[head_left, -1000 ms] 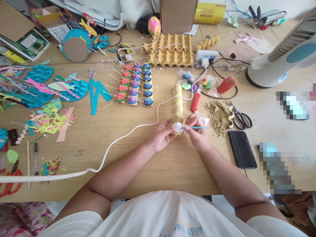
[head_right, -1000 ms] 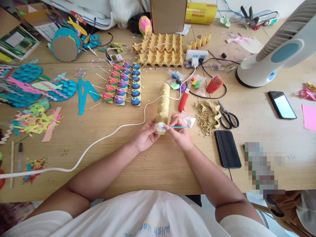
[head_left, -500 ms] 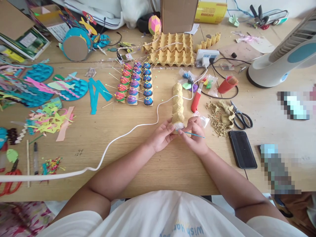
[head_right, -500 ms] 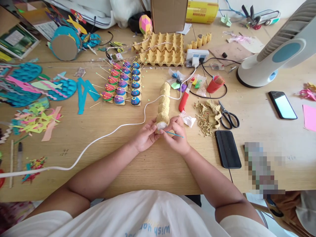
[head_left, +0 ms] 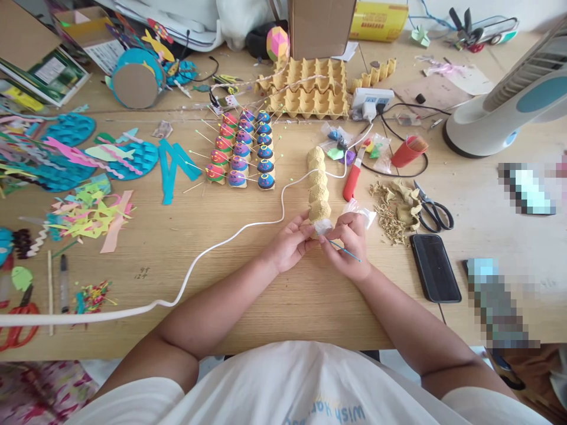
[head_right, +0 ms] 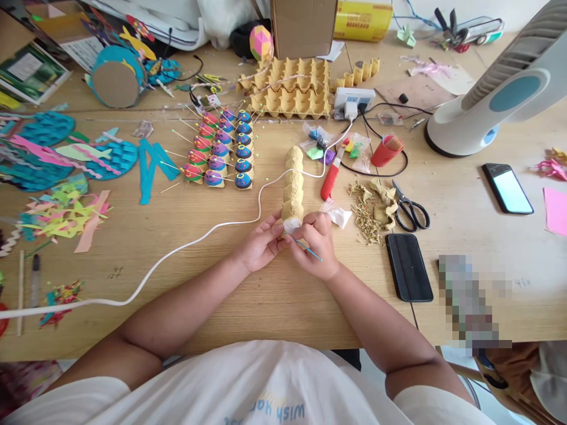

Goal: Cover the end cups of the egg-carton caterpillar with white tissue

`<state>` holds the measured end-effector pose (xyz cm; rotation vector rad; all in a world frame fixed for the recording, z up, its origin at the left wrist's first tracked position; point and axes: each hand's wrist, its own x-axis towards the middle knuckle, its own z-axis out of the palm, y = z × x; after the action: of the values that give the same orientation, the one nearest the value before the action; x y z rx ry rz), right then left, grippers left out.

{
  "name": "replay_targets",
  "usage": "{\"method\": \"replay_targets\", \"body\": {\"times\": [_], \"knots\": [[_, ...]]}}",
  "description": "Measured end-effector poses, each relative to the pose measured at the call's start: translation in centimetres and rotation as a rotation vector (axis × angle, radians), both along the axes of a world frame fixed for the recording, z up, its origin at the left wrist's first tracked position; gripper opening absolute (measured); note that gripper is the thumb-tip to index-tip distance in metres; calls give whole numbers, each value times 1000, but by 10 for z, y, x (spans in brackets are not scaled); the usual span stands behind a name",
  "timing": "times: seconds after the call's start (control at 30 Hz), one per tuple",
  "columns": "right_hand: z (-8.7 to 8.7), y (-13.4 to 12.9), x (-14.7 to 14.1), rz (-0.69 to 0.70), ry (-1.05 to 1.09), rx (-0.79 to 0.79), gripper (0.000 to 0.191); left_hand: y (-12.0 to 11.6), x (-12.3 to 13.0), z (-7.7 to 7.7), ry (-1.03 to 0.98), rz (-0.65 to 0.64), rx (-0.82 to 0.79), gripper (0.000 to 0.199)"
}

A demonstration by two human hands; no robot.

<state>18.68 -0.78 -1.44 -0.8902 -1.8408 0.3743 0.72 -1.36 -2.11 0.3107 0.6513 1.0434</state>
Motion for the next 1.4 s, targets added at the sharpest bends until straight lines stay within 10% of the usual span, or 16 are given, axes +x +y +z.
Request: {"method": "replay_targets", "body": {"times": [0.73,1.03,1.4], "knots": [[-4,-2,-3,-155,-19,16,23,-2,3,-5,58,-6,2,68],[2,-2,2,35,120,-30,19,-2,2,-3,29,0,12,66],[-23,22,-2,-117,713,-536,27,0,-2,4,-8,53,-34,38]]}}
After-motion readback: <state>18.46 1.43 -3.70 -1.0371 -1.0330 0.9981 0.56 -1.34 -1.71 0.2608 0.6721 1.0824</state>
